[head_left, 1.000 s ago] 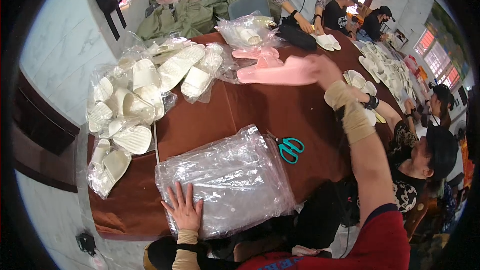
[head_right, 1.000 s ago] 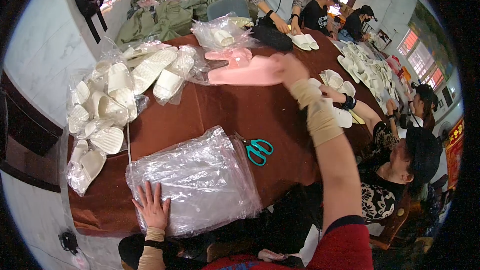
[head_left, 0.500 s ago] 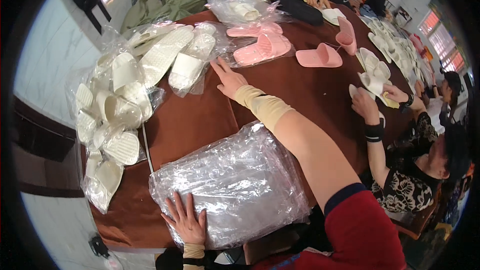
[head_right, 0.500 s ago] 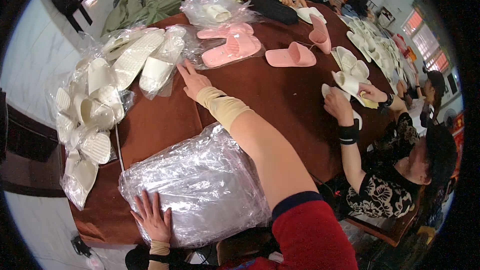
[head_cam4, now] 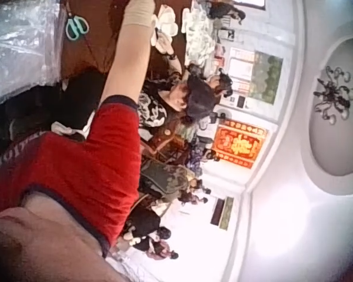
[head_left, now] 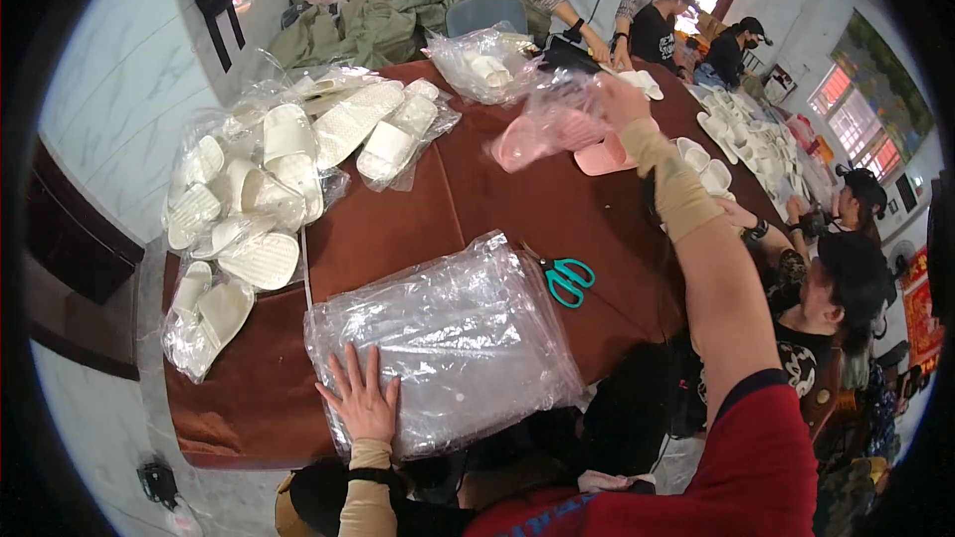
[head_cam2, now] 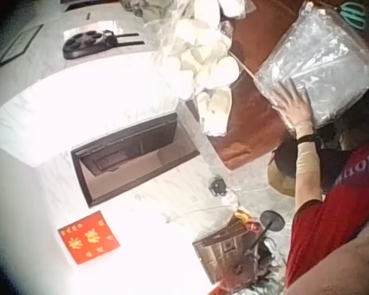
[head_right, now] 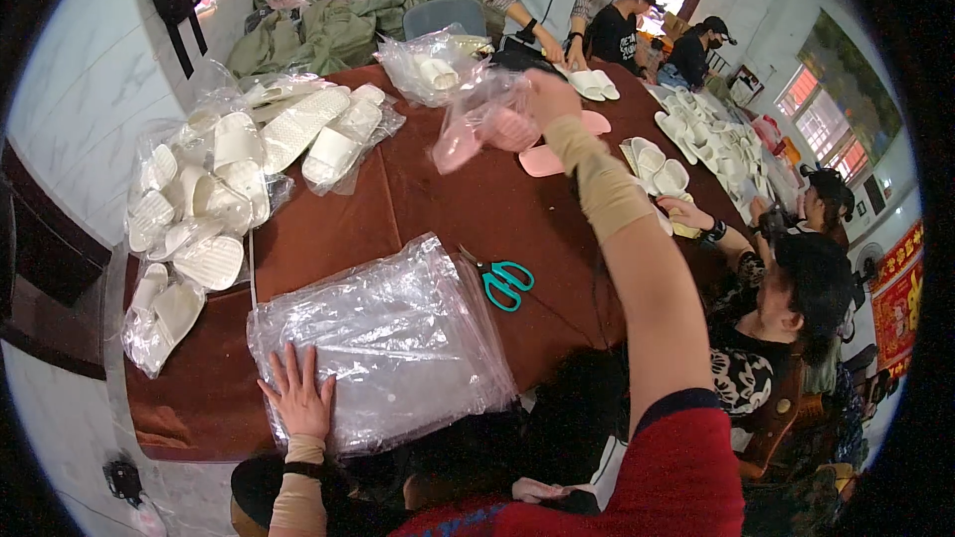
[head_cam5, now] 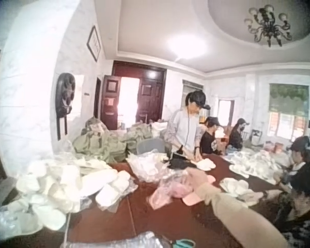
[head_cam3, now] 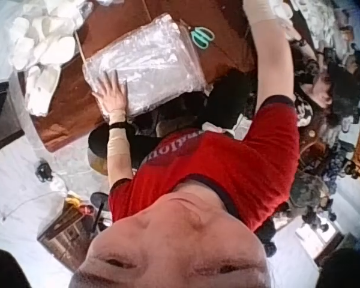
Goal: Packing pairs of slippers into plastic bags at a manufacturing table.
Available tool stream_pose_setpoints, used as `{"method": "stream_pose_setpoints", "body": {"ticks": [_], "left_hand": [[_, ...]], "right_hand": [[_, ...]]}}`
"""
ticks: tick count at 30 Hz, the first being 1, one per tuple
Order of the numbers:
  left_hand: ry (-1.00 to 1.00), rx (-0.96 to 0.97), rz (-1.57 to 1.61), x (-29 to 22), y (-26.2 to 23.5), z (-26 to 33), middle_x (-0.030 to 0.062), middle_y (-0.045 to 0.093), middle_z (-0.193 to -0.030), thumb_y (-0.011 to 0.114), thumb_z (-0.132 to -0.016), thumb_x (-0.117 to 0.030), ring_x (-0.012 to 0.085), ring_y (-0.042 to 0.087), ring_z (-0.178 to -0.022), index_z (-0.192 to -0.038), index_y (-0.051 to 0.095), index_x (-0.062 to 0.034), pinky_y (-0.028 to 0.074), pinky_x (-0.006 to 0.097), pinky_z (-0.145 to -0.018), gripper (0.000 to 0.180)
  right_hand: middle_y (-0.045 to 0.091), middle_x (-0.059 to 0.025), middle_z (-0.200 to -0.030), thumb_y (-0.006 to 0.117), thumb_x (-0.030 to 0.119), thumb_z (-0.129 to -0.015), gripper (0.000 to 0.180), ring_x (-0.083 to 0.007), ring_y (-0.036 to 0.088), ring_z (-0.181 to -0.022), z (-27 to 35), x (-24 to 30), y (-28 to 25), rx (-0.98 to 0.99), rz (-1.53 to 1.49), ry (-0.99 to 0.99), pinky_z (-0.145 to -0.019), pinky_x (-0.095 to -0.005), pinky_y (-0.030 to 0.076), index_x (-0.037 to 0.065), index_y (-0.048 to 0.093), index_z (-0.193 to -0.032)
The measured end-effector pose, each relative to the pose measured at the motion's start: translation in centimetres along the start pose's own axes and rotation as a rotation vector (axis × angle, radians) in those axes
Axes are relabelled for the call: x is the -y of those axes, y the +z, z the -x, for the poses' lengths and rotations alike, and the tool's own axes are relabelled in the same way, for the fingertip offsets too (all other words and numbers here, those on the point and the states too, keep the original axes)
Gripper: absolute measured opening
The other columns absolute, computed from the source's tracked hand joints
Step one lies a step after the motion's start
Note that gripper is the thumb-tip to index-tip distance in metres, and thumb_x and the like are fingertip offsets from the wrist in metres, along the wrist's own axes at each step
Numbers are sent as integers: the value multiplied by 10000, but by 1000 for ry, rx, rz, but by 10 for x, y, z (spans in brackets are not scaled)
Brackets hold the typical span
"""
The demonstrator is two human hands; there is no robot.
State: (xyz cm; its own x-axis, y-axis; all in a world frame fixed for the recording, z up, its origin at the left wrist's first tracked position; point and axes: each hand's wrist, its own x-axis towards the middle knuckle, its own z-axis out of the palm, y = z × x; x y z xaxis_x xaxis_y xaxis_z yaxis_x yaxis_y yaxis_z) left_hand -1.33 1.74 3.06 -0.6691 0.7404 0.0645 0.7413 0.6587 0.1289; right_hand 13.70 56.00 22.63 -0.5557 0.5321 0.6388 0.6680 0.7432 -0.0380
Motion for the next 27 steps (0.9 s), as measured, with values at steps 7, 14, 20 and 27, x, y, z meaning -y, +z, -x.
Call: {"method": "stream_pose_setpoints", "body": {"ticks": [7, 14, 20, 27], "left_hand": [[-4, -76, -14, 11, 17, 4, 63, 202, -1580, 533, -888, -497, 366, 117, -1455, -1467, 358, -286, 49, 692, -1090, 641], [5, -112, 27, 16, 27, 5, 61, 158, -1592, 512, -894, -514, 362, 76, -1463, -1466, 358, -291, 34, 709, -1079, 633], [-28, -163, -126, 34, 49, 17, 69, 203, -1577, 393, -940, -509, 360, 113, -1457, -1478, 340, -238, 44, 665, -1109, 605], [-17, -216, -133, 41, 77, 34, 73, 218, -1570, 379, -945, -499, 358, 133, -1450, -1475, 339, -212, 53, 649, -1116, 605]], "right_hand": [[694, -90, -999, 573, 268, -906, 349, -177, 664, -660, -33, 132, -158, 337, -597, -60, -706, -295, 529, 70, 634, -1187], [671, -67, -1071, 587, 197, -912, 283, -190, 617, -987, 25, 214, -241, 344, -1130, -501, -875, -311, 504, 62, 659, -1150], [580, -98, -1191, 626, 118, -856, 359, -213, 603, -1030, 130, 171, -141, 497, -807, -673, -922, -326, 476, 61, 598, -1209], [650, -119, -922, 548, 110, -925, 261, -188, 667, -723, 246, 110, -68, 975, -1150, 464, -627, -293, 546, 20, 590, -1166]]}}
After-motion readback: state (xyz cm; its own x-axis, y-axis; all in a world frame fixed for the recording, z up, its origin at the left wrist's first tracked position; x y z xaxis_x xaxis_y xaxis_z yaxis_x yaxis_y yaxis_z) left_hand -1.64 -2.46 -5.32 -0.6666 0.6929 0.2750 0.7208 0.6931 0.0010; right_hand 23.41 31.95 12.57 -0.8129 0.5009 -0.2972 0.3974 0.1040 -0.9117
